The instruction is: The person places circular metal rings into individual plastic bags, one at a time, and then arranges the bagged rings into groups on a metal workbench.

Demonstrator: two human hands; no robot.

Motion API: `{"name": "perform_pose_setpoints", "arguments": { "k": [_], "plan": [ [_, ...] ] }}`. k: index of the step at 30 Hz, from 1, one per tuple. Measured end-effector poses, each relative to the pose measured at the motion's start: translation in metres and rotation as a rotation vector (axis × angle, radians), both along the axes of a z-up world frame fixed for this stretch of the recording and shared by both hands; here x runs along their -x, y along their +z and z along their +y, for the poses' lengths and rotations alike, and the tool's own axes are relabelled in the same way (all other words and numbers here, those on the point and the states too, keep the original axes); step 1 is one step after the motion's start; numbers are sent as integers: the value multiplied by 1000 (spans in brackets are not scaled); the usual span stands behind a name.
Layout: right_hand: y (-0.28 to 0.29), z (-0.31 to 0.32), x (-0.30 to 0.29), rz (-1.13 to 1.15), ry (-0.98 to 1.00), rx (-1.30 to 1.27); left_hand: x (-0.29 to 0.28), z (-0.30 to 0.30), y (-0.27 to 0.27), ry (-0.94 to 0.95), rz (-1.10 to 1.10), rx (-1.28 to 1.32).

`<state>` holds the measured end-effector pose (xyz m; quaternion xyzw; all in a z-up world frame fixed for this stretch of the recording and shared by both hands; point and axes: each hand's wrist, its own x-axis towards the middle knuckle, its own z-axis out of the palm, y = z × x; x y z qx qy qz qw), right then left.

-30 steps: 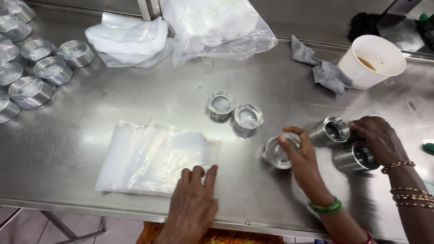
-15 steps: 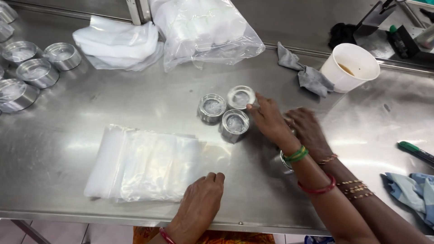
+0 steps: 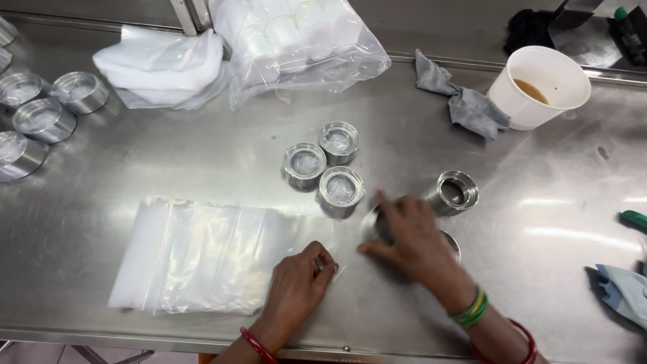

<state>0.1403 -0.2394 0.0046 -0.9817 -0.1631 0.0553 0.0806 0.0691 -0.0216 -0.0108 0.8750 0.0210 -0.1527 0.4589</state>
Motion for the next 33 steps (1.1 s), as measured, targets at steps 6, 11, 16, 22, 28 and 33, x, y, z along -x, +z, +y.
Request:
{"name": "perform_pose_setpoints", "arguments": {
  "k": [6, 11, 16, 22, 28, 33],
  "plan": [
    [22, 6, 2, 270, -105, -431, -3, 4, 10, 125, 224, 177],
    [29, 31, 11, 832, -139, -887, -3, 18, -9, 64, 119, 317],
    [-8, 40, 14, 622, -180, -575, -2, 45, 8, -45, -228, 204],
    [7, 47, 26, 134, 297, -596, -5, 39, 44, -99, -527, 384],
    [0, 42, 35, -77, 377, -777, -2, 19, 85, -204, -186, 686],
    [-64, -2, 21, 470, 213, -1294, -14, 34, 33, -235, -418, 168]
  ]
}}
